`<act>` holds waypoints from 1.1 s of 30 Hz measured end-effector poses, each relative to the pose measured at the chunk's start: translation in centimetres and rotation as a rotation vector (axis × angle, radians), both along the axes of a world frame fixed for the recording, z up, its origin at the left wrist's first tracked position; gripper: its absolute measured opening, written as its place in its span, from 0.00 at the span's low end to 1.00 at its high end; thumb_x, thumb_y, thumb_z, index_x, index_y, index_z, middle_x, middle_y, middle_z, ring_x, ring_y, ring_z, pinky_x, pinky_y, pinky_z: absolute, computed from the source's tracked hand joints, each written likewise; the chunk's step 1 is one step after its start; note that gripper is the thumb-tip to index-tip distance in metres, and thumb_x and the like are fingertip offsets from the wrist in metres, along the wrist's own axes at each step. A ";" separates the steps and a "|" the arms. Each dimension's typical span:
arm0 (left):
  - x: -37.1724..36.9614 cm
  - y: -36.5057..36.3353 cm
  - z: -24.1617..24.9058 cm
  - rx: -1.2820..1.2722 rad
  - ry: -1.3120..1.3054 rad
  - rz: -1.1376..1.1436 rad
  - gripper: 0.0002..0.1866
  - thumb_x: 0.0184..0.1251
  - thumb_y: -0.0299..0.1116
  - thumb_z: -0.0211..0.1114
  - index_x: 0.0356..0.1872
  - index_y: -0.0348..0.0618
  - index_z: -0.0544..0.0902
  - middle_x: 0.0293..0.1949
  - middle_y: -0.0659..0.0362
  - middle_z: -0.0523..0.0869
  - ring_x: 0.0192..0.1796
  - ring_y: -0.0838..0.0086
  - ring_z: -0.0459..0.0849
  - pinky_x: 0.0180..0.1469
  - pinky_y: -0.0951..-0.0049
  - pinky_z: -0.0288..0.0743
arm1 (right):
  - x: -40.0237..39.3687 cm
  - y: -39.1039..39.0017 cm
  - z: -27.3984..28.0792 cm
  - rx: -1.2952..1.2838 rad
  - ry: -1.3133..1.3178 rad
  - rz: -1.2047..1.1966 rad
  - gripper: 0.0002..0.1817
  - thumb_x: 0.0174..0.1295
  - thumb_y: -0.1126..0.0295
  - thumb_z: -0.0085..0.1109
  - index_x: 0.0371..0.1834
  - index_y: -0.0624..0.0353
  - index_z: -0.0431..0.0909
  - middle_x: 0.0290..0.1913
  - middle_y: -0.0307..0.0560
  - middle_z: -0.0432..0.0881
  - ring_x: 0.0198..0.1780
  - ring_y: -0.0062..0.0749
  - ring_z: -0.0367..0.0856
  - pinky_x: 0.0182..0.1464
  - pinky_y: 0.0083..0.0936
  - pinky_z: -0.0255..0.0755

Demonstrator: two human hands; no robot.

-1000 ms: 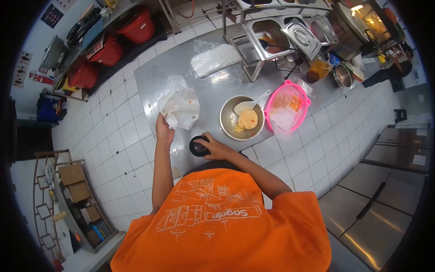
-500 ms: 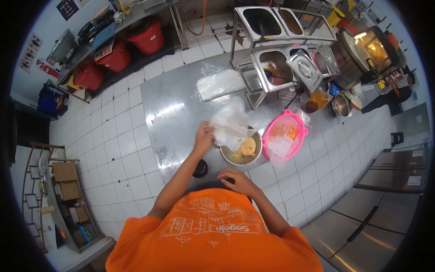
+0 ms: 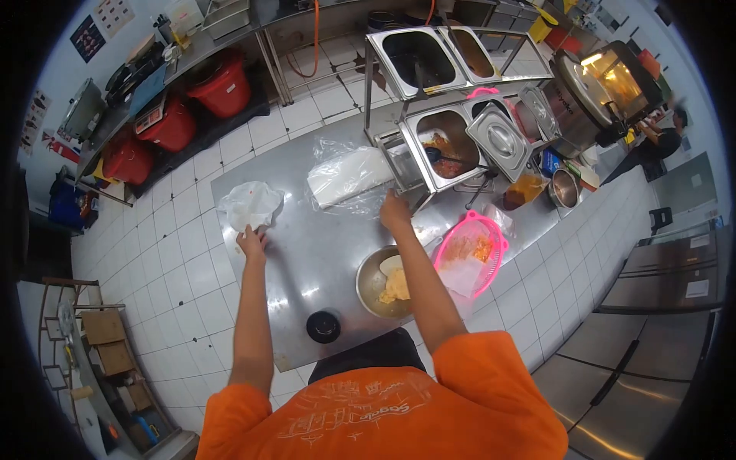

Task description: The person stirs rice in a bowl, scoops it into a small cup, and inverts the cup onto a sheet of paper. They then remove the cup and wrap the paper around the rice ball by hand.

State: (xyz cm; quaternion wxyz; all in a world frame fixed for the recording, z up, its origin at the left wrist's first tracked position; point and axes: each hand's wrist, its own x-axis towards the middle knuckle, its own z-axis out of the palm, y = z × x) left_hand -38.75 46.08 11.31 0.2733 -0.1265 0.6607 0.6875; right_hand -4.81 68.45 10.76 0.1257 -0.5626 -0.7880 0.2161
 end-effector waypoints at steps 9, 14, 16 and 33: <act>18.4 3.0 3.5 0.016 -0.167 -0.559 0.31 0.76 0.51 0.62 0.71 0.51 0.61 0.48 0.56 0.81 0.47 0.74 0.81 0.44 0.67 0.79 | -4.2 -5.5 8.0 0.129 0.304 0.307 0.06 0.59 0.75 0.61 0.37 0.59 0.75 0.35 0.53 0.84 0.46 0.56 0.79 0.51 0.48 0.72; 18.8 9.2 0.5 0.165 -0.474 -0.610 0.26 0.76 0.53 0.65 0.61 0.44 0.71 0.51 0.56 0.84 0.52 0.71 0.84 0.49 0.63 0.81 | -1.3 -3.9 8.4 -0.200 0.366 0.415 0.06 0.59 0.71 0.62 0.37 0.59 0.77 0.37 0.53 0.85 0.51 0.54 0.79 0.55 0.47 0.72; 18.7 10.6 -1.5 0.129 -0.299 -0.671 0.21 0.76 0.50 0.66 0.53 0.43 0.76 0.48 0.58 0.85 0.49 0.72 0.86 0.48 0.65 0.81 | -0.2 -1.6 6.2 -0.202 0.278 0.401 0.05 0.59 0.73 0.61 0.36 0.60 0.78 0.38 0.54 0.85 0.51 0.54 0.80 0.55 0.46 0.73; 20.3 10.6 0.7 0.282 -0.478 -0.436 0.29 0.79 0.64 0.49 0.57 0.47 0.71 0.52 0.52 0.81 0.56 0.61 0.83 0.57 0.54 0.79 | -3.1 4.3 1.2 0.297 -0.013 0.637 0.13 0.63 0.72 0.56 0.49 0.57 0.85 0.43 0.54 0.83 0.50 0.52 0.81 0.52 0.42 0.78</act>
